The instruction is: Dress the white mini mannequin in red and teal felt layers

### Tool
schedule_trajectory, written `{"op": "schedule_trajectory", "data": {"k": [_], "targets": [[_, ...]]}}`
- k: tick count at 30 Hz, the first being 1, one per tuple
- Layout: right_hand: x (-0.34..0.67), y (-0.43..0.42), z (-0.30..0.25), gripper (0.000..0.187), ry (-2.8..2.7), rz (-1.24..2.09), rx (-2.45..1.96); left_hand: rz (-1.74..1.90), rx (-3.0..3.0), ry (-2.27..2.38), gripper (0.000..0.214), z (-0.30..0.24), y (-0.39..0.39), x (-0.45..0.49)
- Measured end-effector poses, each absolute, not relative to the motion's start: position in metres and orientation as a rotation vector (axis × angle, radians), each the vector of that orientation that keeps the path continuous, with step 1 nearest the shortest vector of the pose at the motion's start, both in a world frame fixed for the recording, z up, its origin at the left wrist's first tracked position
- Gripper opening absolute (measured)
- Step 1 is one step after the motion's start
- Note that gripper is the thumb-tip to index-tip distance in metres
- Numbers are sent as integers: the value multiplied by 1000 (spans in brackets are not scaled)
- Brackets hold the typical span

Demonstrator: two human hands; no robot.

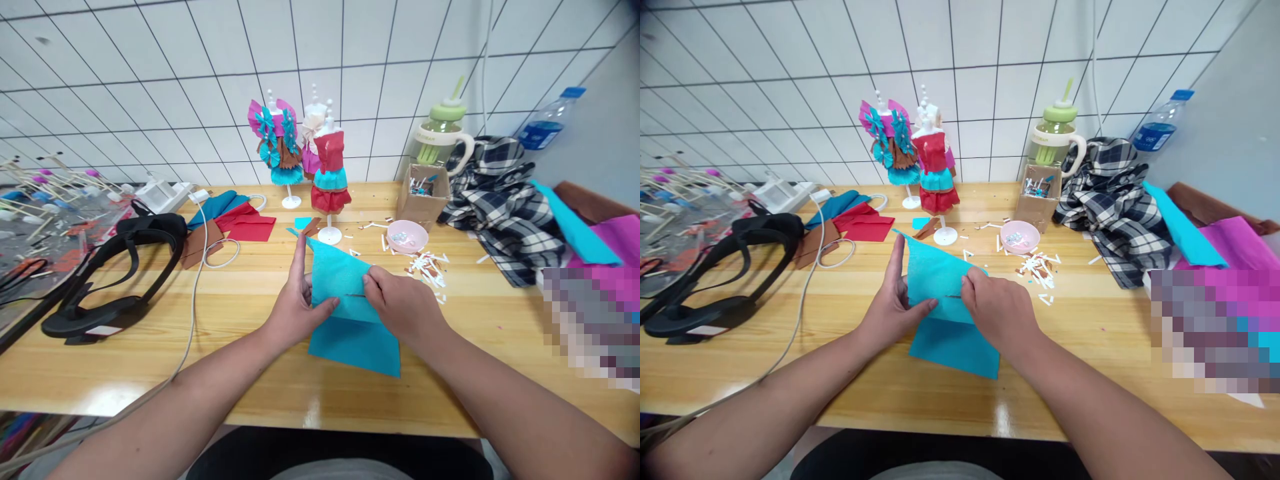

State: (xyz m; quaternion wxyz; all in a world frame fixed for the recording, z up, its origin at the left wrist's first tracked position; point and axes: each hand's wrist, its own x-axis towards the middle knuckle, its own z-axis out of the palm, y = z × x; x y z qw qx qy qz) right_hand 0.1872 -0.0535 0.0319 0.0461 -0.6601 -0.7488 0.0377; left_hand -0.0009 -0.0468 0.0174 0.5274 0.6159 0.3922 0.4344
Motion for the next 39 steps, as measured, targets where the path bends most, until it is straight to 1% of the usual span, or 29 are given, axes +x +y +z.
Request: {"op": "schedule_trajectory", "data": {"k": [23,39], "targets": [[187,-53,31,33,-2284,128,-2024,1035,1486,942,119,16,-47,-1],[187,-52,30,30,-2296,143,-2012,1096,1390,809,118,13,-48,0]]}}
